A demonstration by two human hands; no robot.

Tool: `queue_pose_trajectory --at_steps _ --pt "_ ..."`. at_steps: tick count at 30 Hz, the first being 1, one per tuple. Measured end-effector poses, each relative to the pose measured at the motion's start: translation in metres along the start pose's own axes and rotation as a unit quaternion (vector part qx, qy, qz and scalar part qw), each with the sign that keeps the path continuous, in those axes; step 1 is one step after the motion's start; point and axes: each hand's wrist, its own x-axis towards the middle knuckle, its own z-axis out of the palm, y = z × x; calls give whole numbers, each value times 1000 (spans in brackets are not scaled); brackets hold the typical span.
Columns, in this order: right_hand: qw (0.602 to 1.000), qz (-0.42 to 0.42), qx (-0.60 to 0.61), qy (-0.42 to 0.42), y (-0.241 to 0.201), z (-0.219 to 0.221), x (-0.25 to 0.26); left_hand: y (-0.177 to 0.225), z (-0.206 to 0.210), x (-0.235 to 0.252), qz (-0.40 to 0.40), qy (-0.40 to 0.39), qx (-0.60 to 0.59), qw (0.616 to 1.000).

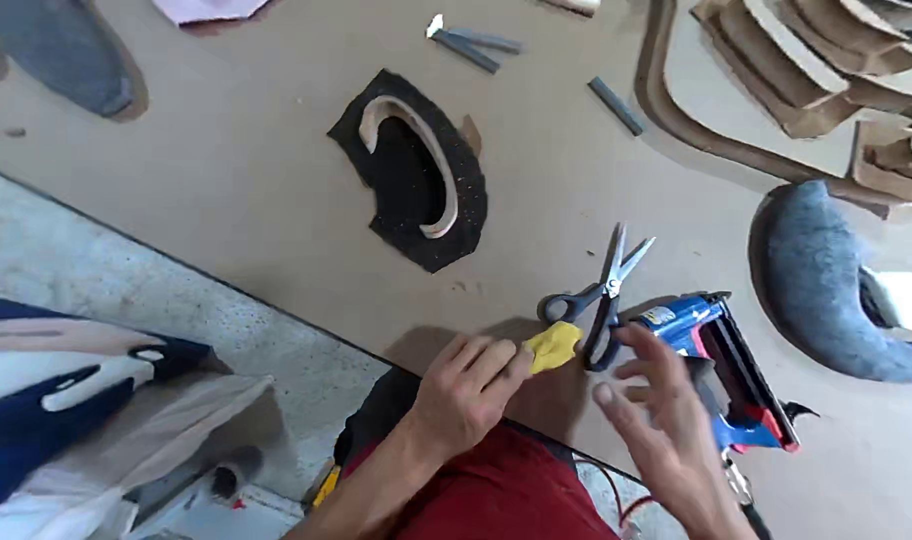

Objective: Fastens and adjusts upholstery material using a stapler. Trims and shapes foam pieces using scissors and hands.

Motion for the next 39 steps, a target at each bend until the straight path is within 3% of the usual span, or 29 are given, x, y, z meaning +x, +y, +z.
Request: queue_pose_trajectory --at_steps 2,5,7,9,12,17,23,28,35,39 --pt "966 85 241 -31 -3 20 5 6 -14 13 51 24 -4 998" --pt "898 155 406 -63 -14 39 13 4 -28 21 93 28 -41 994" --pt "869 198 447 -79 -19 60 19 -3 -23 21 23 -12 -89 996" --pt "858 243 450 -48 -18 88 22 -19 -8 12 -98 -69 -152 981" --pt "856 205 475 -10 -22 110 20 -38 -11 11 -189 -107 -247 944" --pt "833 131 538 -25 -43 117 8 -35 -47 27 -100 -77 -302 945" --pt "801 93 581 -112 -64 112 16 -23 -82 53 -45 -63 -180 981" --pt "753 38 639 -156 -77 103 21 -23 -105 60 -30 -87 -315 945" --pt "783 43 586 -204 -79 73 28 -7 -114 77 19 -144 -296 944" --pt "827 41 520 -208 -82 56 29 -1 -118 87 40 -191 -330 923"
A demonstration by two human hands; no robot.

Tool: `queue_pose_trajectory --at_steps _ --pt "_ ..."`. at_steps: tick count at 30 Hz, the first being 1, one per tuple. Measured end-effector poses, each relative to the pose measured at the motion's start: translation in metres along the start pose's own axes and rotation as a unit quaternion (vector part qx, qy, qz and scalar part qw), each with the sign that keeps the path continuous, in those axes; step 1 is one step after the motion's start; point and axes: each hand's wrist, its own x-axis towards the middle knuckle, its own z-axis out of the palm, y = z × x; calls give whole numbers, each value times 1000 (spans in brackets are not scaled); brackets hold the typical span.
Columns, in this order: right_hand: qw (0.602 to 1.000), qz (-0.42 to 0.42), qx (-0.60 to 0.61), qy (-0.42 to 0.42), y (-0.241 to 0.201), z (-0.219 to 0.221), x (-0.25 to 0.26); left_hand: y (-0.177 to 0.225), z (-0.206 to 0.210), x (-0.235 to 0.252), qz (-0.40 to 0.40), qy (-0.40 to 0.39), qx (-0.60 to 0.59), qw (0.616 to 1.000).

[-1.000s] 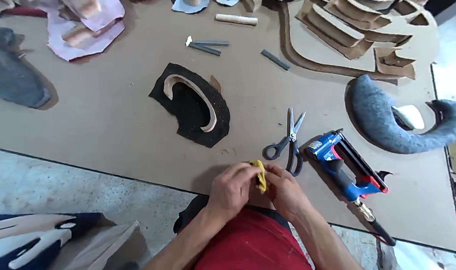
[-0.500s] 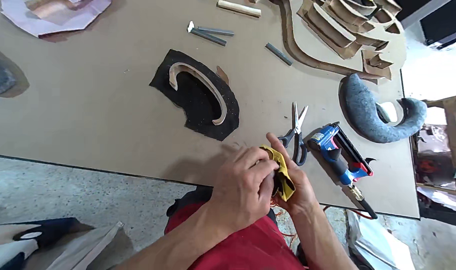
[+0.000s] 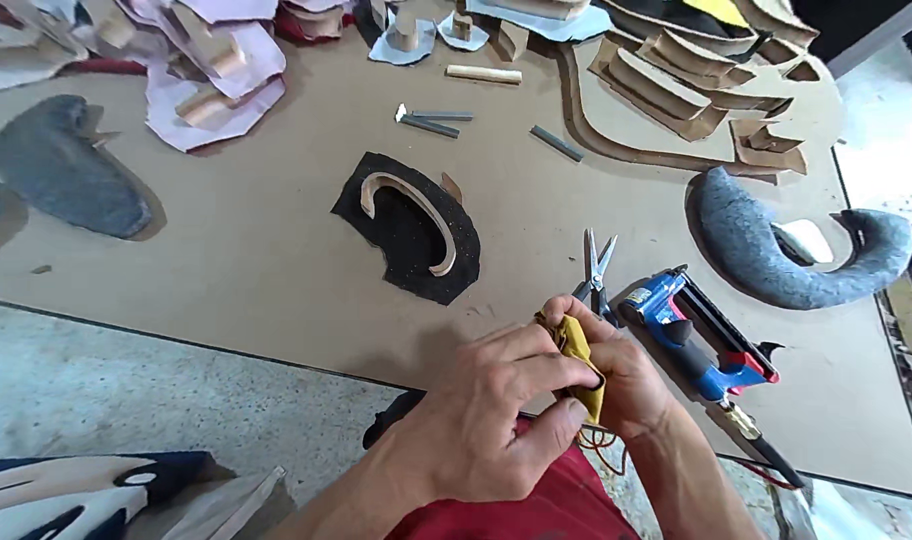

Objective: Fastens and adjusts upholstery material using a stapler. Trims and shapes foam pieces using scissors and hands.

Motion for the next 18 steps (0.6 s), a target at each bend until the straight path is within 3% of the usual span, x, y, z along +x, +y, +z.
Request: queue_pose_trajectory --at_steps 7,13,18 --pt "998 29 -40 -32 -9 -6 -4 8 -3 11 -3 -94 -6 996" --pt "999 -1 -39 5 -18 -5 -8 8 15 3 14 21 -64 998" --pt "995 -19 -94 3 -20 -6 -11 9 15 6 16 3 -54 998"
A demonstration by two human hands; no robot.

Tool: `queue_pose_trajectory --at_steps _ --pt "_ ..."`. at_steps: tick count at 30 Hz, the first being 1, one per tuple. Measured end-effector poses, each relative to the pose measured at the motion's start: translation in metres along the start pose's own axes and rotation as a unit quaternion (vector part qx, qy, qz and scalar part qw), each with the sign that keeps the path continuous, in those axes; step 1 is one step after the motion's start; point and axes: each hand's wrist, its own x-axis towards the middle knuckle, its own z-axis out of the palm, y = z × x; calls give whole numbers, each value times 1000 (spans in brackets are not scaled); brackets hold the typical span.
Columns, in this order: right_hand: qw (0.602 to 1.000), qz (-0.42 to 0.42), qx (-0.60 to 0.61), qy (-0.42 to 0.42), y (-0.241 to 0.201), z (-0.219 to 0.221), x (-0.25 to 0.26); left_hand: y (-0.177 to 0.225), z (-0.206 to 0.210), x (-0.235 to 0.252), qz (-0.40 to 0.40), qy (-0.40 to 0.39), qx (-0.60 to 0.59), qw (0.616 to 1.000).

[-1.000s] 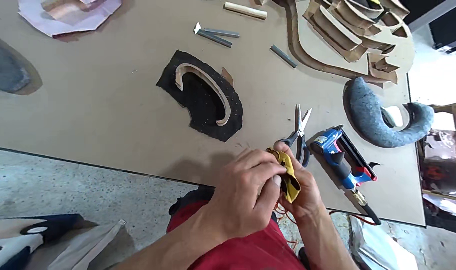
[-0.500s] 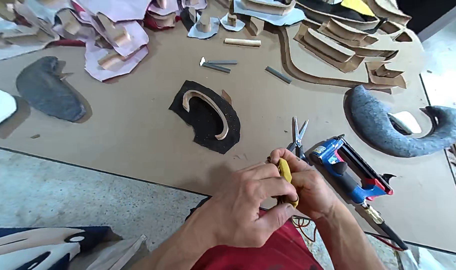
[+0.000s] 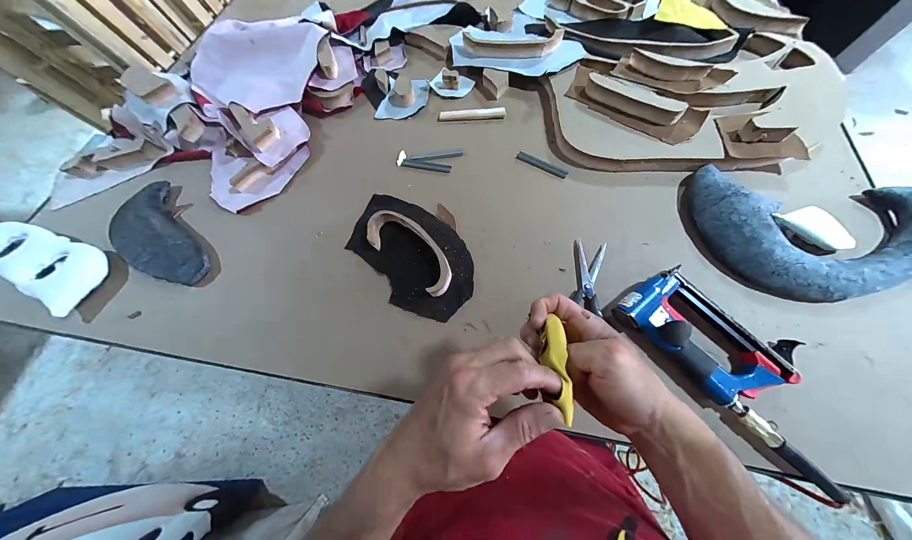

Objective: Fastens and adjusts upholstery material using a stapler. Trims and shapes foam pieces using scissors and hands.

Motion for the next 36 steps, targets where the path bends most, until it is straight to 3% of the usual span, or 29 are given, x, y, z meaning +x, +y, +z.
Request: queue_pose_trajectory --at_steps 3,7,11,15,18,23,29,36 --pt "1000 -2 2 -7 7 -2 -2 0 -4 4 1 -36 73 997" --pt "993 18 111 -45 19 -9 -3 4 6 5 3 -65 147 987" --pt "983 19 151 106 15 18 -3 3 17 0 2 -22 94 995" --pt "972 -29 177 151 -2 13 -7 2 17 -6 -10 71 -32 997" --pt "957 -106 119 240 -26 -5 -5 -5 9 -10 -9 110 -22 994" --pt "947 -185 -97 244 -26 12 11 4 15 3 -27 193 -41 980" --pt "909 -311 -142 236 -20 24 20 14 19 14 -26 205 51 977" --pt "884 -354 -170 255 -21 34 28 8 20 17 -36 258 142 955"
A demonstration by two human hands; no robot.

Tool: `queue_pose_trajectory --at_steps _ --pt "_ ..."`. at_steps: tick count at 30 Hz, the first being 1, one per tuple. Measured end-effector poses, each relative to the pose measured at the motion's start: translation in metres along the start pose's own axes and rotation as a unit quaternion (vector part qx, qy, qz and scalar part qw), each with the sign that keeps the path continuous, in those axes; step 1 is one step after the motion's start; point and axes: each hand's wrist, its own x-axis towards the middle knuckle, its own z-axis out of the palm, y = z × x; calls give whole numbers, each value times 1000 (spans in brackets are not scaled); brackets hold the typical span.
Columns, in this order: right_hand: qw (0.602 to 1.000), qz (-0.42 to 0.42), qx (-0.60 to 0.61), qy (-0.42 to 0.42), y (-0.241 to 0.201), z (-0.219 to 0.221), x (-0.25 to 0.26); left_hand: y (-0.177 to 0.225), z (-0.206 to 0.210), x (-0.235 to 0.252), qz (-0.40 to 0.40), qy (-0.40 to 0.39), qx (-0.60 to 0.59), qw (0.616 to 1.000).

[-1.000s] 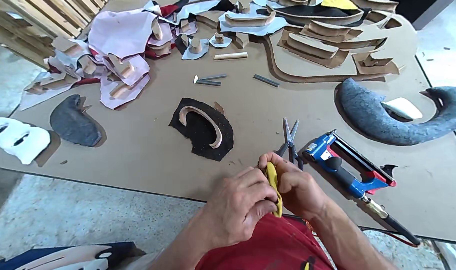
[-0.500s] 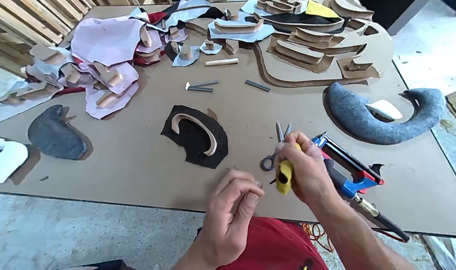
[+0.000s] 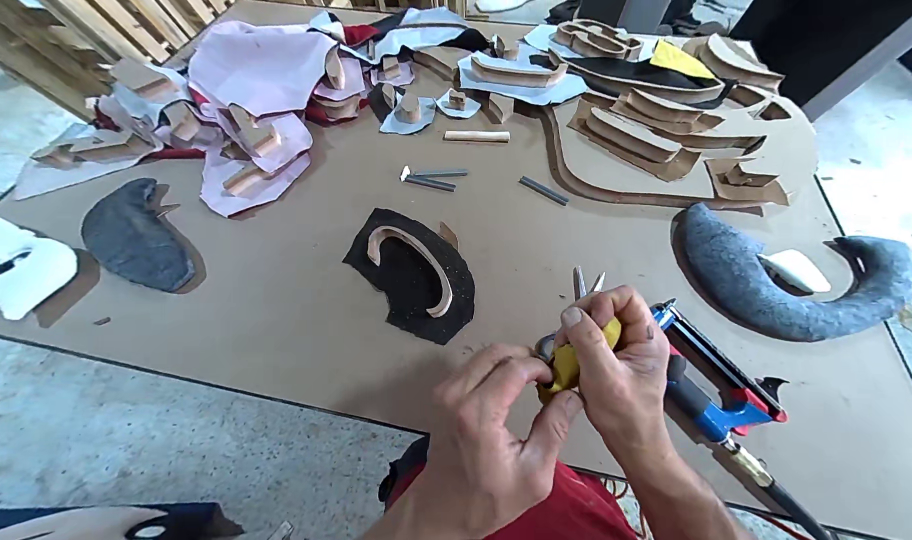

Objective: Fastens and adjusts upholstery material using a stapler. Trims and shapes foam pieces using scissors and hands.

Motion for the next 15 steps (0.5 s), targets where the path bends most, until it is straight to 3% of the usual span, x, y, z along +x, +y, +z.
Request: queue_pose_trajectory --at_steps 4,8,15 --pt "998 -29 49 14 6 -1 0 -1 2 3 -37 -18 -48 998" --pt "994 -7 104 22 9 -2 1 -2 8 6 -18 -14 -84 996" --pt "1000 -25 -5 13 4 1 5 0 11 12 -56 -2 -106 993"
